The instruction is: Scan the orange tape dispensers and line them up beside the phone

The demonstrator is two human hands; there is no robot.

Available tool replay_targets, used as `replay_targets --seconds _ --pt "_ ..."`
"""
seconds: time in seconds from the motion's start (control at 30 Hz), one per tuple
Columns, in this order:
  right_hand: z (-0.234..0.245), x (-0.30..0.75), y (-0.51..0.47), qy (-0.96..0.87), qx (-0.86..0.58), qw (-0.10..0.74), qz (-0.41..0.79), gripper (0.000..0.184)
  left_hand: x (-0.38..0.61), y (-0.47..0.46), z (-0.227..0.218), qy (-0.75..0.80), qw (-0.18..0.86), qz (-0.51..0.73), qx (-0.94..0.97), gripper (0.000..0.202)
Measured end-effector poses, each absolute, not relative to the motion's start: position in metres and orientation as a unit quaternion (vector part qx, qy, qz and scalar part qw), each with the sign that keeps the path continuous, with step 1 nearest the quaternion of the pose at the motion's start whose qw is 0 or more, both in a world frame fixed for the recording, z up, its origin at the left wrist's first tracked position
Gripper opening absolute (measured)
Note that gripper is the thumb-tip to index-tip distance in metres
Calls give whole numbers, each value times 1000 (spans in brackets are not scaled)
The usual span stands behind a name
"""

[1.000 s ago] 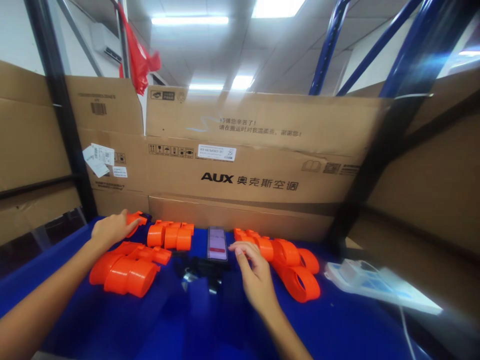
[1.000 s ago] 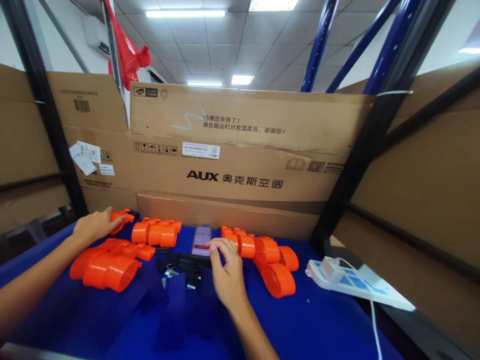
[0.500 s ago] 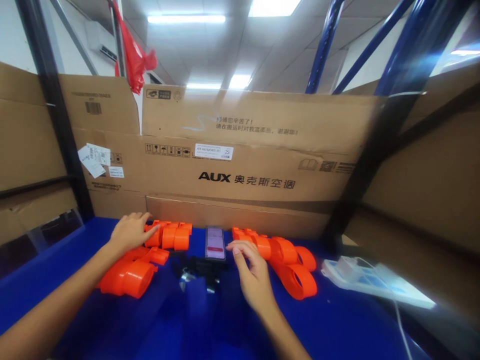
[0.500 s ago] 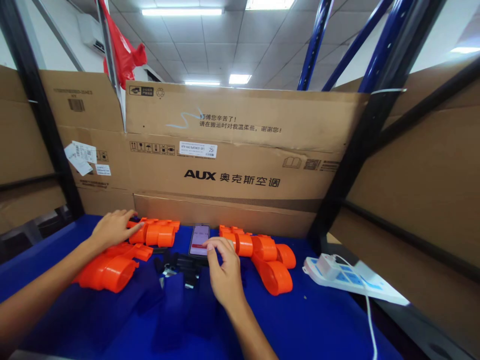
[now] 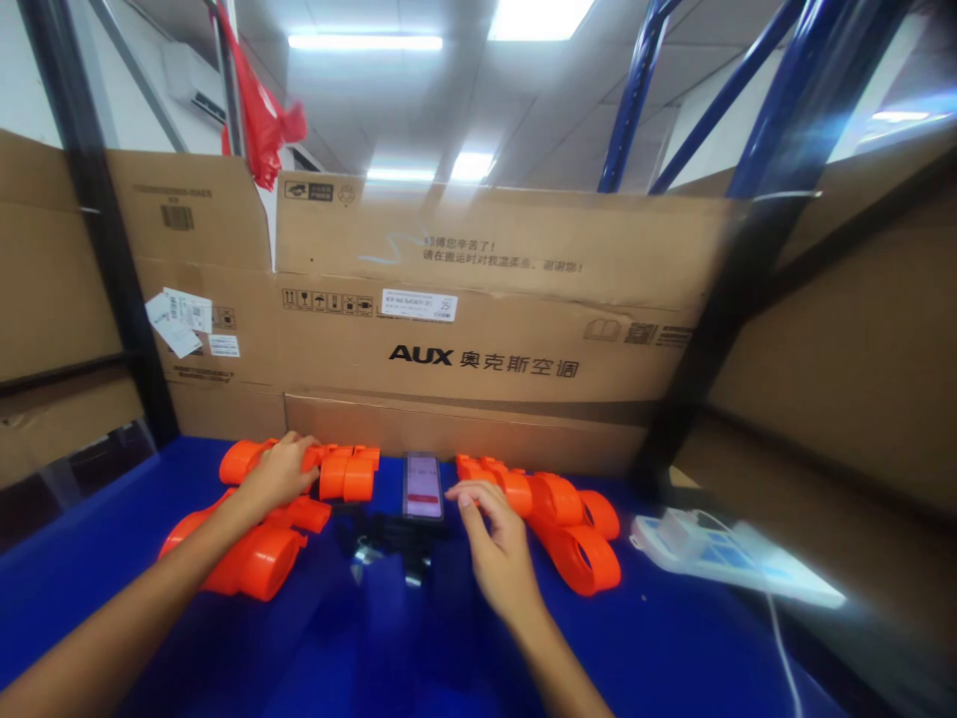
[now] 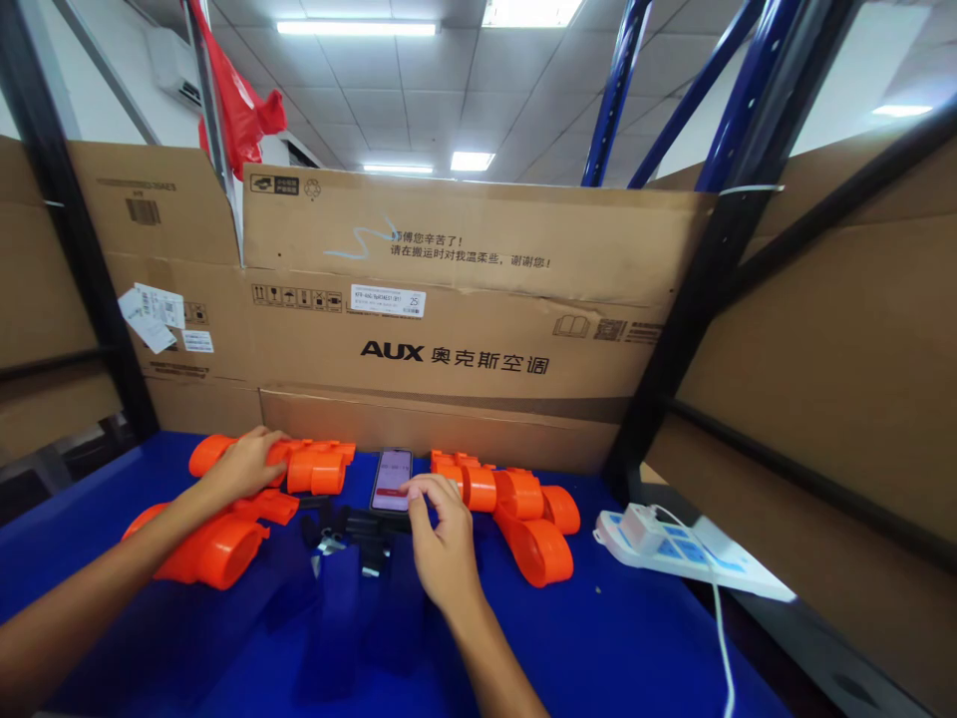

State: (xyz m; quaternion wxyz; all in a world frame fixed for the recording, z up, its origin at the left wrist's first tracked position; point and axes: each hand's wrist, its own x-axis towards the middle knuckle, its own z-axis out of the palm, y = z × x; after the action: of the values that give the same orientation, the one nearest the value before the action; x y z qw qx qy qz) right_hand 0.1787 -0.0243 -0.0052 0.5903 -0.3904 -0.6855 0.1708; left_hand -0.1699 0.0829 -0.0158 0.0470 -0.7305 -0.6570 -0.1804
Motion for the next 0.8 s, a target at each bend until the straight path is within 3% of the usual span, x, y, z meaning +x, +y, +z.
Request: replay_targets --seconds 0.3,0.43,0.63,0.73,0.8 --pt "-7 180 -24 -698 -398 556 213 28 -159 64 11 -476 71 -394 -783 21" --pt "-12 178 -20 -659 -393 571 293 31 -117 31 19 -378 73 -497 -778 17" --pt "-17 170 -13 -510 -366 620 471 63 -49 -27 0 -263 -55 -554 -788 14" --pt "-15 172 -11 -452 -345 630 528 49 -32 -38 -15 -193 -160 -537 -806 18" --pt "-12 176 -10 -436 -346 641 528 38 -22 -36 -23 -168 -225 -547 -789 32"
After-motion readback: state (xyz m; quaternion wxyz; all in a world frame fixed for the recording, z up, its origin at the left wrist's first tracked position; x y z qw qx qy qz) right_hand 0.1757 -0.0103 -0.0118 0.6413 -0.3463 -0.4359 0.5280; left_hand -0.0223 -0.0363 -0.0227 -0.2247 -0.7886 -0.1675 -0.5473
